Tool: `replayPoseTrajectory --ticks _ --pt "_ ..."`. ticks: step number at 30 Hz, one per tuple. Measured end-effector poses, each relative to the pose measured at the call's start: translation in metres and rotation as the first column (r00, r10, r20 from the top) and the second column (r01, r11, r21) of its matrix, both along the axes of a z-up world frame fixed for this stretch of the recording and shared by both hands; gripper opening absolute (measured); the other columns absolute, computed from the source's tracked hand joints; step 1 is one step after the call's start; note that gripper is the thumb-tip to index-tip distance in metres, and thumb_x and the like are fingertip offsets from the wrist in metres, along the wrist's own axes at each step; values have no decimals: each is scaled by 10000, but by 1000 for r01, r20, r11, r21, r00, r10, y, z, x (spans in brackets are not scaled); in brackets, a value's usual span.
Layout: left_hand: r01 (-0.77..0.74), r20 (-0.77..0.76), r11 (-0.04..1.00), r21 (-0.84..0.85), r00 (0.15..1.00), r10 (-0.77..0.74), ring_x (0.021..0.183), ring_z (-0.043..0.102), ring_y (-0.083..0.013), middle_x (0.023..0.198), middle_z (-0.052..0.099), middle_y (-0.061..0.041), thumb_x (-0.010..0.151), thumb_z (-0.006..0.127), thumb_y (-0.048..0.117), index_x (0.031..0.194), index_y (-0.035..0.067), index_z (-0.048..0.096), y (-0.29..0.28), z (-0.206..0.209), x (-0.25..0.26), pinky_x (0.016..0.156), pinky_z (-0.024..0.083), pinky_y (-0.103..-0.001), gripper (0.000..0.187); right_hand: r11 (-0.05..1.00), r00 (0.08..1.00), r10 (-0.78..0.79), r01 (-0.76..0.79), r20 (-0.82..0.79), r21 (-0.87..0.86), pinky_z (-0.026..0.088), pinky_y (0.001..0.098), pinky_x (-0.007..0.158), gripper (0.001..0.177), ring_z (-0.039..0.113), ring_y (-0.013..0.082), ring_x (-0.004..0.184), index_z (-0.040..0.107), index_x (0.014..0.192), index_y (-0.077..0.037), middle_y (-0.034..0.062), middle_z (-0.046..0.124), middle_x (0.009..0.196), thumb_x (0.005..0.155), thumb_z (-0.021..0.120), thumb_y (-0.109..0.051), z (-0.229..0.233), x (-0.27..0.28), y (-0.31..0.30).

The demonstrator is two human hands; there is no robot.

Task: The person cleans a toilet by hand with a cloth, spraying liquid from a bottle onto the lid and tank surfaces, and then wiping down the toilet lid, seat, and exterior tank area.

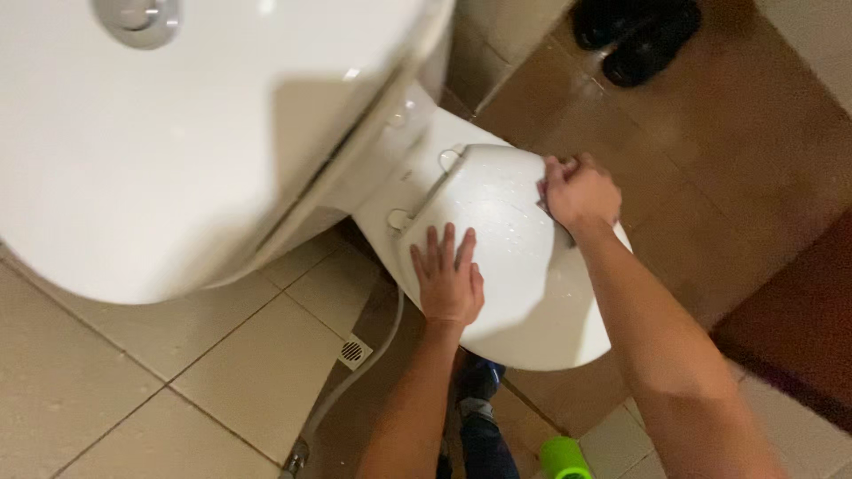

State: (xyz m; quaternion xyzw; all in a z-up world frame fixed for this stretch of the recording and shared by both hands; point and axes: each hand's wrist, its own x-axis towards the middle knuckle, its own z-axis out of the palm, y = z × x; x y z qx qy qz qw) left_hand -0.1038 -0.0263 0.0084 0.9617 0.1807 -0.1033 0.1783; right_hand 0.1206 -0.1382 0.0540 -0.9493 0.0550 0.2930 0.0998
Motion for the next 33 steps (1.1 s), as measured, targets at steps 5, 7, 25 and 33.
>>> replayPoseTrajectory --ticks 5,7,25,33 --pt "-15 119 1000 -1 993 15 1539 174 -406 1647 277 -144 981 498 326 1552 205 434 -1 -1 -6 1216 99 -686 586 941 934 336 -340 123 10 412 540 1063 477 581 326 1241 624 1258 -62 209 636 1267 994 491 -436 -2 -6 89" --pt "-28 148 1000 11 989 26 1538 211 -400 1634 314 -131 969 518 331 1520 198 476 -3 -5 -12 1222 127 -683 568 821 660 549 -541 513 -183 440 592 1017 546 594 376 1208 646 1196 -61 179 672 1231 835 546 -458 -7 -24 119" --pt "-160 365 980 -117 911 192 1409 362 -335 1425 465 -155 952 584 191 1378 96 540 -6 -12 -24 1257 211 -584 439 769 696 579 -640 424 1 290 648 1077 731 337 443 1436 492 1493 -77 198 464 1520 908 526 -513 -43 -20 98" --pt "-377 -244 -266 -887 -106 964 1432 410 -368 1406 361 -174 936 510 106 1328 -8 485 11 -30 -29 1193 333 -551 408 393 355 881 -917 314 -65 119 592 1216 721 224 324 1519 442 1499 -229 53 395 1597 922 439 -660 -17 -130 146"
